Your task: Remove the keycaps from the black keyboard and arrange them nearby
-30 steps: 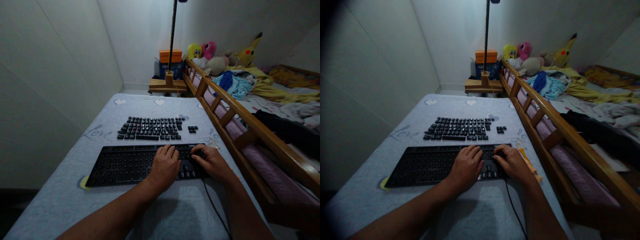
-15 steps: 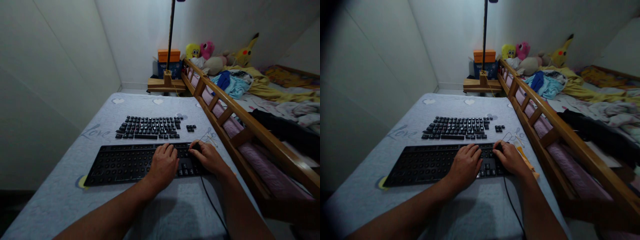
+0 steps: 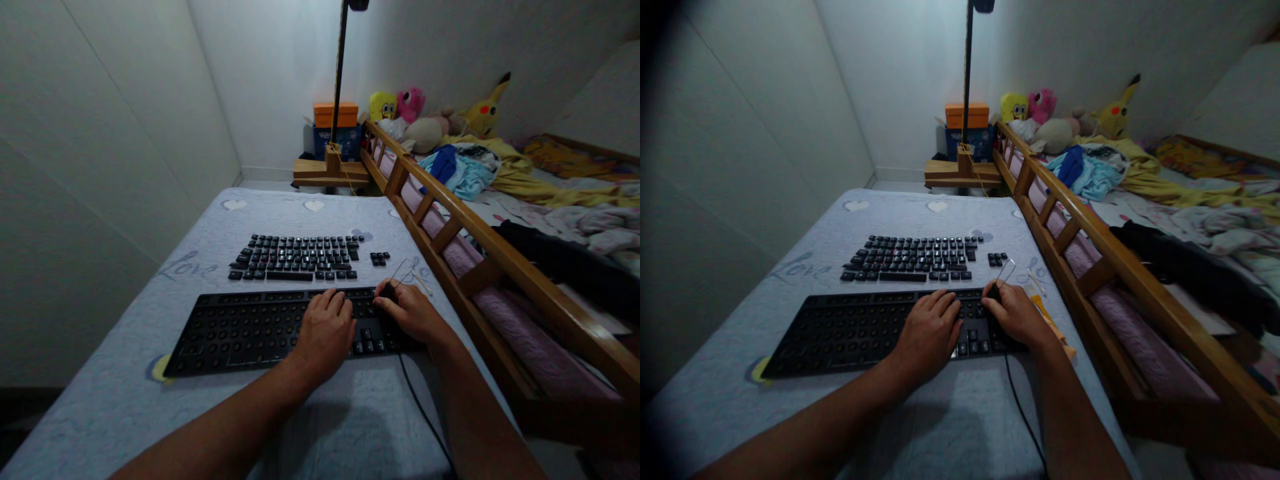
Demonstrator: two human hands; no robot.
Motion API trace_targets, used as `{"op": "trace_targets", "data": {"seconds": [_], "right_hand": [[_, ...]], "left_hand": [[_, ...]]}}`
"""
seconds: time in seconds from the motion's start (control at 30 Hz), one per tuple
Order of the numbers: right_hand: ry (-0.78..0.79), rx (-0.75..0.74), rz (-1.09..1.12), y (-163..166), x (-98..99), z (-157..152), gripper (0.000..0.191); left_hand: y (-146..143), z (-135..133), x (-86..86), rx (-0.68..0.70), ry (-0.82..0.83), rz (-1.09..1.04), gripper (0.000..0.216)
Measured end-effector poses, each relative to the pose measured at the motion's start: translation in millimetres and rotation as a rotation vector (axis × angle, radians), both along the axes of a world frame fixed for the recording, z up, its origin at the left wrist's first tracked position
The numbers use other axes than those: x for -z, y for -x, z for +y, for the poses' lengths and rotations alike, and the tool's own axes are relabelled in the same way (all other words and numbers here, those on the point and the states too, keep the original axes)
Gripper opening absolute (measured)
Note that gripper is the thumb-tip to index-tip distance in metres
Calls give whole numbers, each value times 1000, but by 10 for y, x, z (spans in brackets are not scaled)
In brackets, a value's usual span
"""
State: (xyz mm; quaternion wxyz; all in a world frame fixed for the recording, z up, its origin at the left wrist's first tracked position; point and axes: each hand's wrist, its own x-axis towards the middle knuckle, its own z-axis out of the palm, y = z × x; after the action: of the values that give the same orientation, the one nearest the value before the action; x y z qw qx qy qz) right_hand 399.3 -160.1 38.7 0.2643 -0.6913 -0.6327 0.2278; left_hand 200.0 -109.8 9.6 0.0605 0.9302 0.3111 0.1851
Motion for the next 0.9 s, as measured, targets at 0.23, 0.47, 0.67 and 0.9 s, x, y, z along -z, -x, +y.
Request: {"op": "trace_targets", "data": {"seconds": [0.23, 0.47, 0.67, 0.9], "right_hand": [[-39, 4, -105, 122, -46, -54, 8], [-37, -9, -133, 128, 0, -63, 7], [-5, -1, -123, 97, -7, -27, 8], [20, -75, -89, 6, -44, 89, 8]], "left_hand": [[4, 3, 22, -1, -2, -7, 28], [1, 2, 24, -4, 0, -11, 27], [6, 0, 31, 0, 3, -4, 28], [3, 2, 22, 1, -2, -9, 26]]}}
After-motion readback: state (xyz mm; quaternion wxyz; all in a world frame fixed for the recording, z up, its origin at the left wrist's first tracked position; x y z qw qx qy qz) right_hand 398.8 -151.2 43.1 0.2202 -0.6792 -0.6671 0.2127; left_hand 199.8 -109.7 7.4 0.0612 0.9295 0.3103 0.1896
